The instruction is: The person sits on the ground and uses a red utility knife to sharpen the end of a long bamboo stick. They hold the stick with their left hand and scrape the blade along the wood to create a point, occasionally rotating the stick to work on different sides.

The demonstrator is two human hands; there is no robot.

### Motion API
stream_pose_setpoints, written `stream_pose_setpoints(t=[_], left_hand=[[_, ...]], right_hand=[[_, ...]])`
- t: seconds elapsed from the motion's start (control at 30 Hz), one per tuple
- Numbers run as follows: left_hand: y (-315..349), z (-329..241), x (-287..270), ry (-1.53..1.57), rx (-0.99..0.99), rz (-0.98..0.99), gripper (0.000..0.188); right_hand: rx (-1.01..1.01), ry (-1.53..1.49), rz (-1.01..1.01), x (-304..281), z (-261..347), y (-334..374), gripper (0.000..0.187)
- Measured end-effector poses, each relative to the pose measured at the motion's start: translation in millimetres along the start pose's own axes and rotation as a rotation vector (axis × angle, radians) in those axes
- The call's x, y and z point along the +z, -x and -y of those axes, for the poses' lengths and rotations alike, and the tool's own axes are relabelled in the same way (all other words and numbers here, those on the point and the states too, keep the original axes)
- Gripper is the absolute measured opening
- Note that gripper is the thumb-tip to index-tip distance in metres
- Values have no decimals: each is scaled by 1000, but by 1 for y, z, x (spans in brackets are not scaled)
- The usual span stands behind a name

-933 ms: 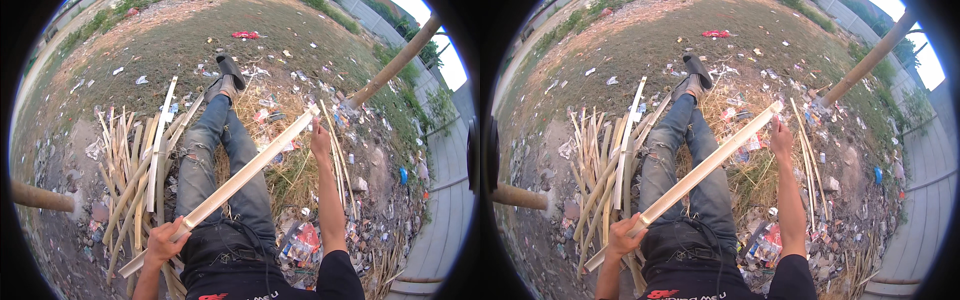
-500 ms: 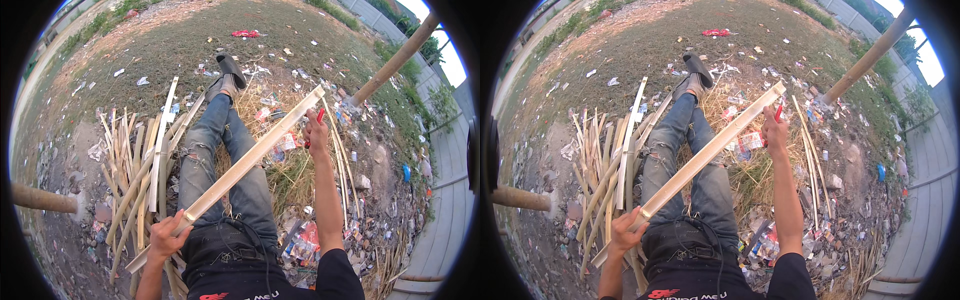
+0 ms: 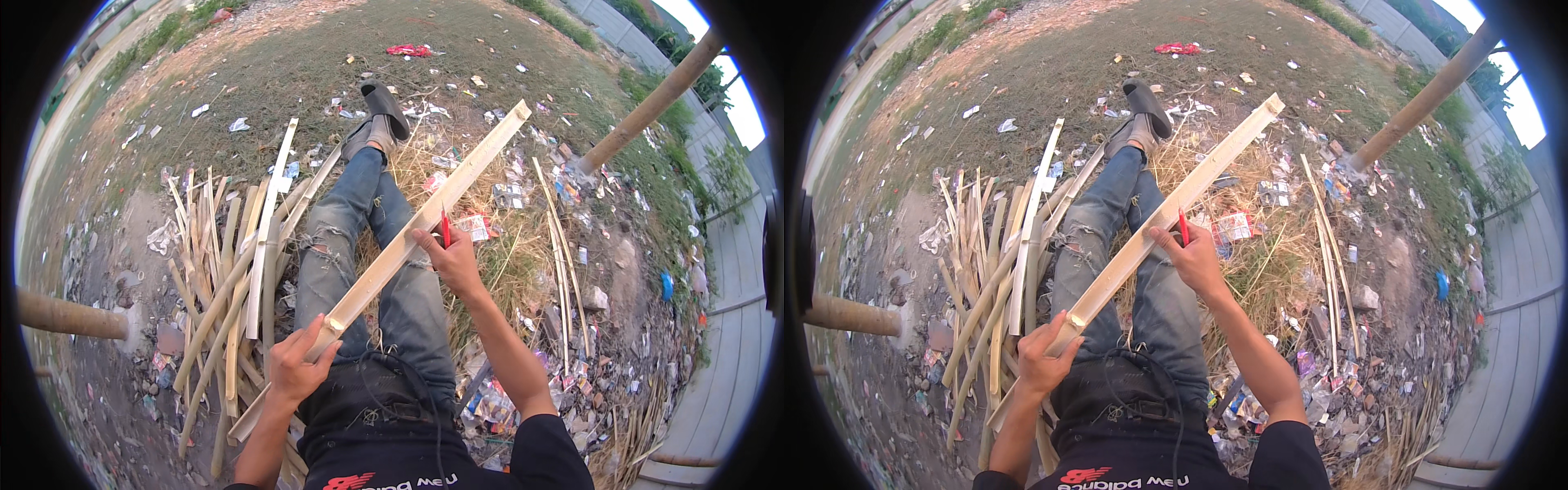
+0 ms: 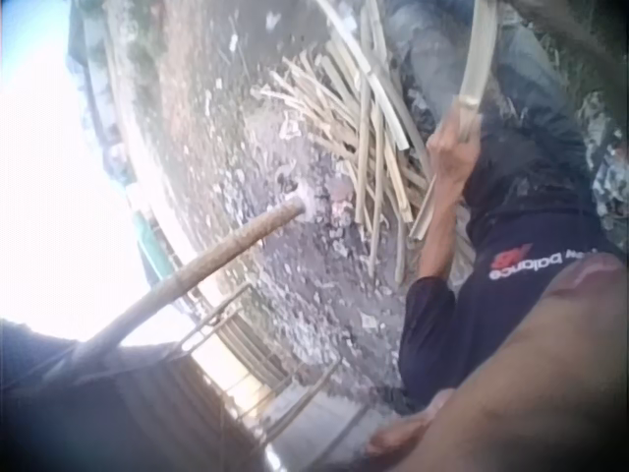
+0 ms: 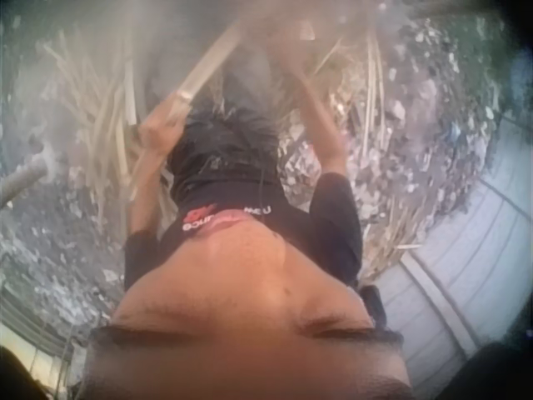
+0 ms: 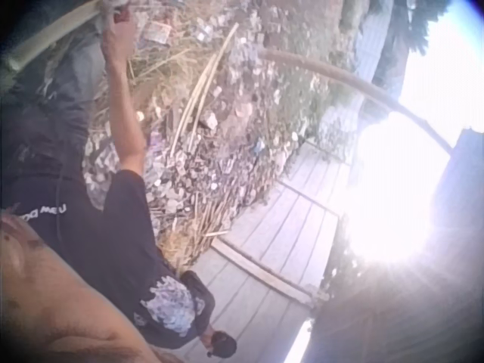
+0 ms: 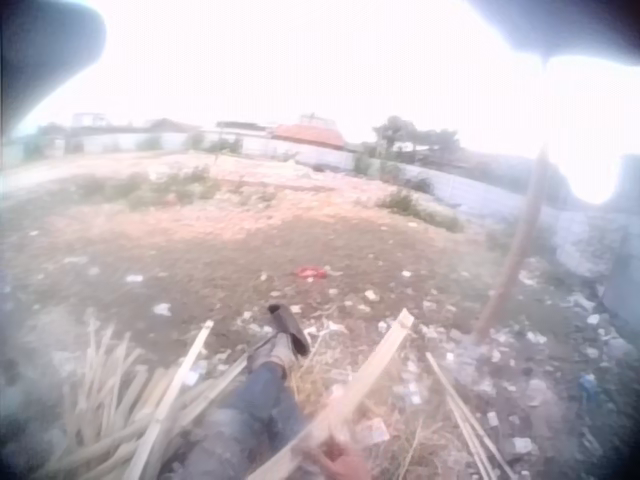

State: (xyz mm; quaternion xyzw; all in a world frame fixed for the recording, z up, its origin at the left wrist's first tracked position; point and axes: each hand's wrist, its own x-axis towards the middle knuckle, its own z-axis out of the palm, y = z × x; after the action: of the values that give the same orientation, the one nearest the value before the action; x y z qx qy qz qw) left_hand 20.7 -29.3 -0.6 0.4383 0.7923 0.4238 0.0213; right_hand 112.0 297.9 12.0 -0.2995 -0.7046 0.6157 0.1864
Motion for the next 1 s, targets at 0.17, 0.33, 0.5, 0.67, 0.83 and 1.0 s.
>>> stream_pose_setpoints(t=[0.17,0.33,0.5,0.67,0.83,1.0], left_hand=[[-22,-12,20,39,-58,-13,56],[-26,-6,33,62,-22,-61,58],[-22,5,38,4,-48,-16,57],[-19,21,58,45,-134,160,57],[-26,31,103,-3,-175,352,57],[-29,38,132,-26,-174,493,58]], right_hand=[[-73,133,139,42,-11,28,41],[-159,294,217,55,-2,52,54],[-132,381,106,28,-19,50,41],[45,410,134,-9,-54,55,37],[119,495,-112,-14,-126,69,43],[212,640,-171,-17,-146,68,55]])
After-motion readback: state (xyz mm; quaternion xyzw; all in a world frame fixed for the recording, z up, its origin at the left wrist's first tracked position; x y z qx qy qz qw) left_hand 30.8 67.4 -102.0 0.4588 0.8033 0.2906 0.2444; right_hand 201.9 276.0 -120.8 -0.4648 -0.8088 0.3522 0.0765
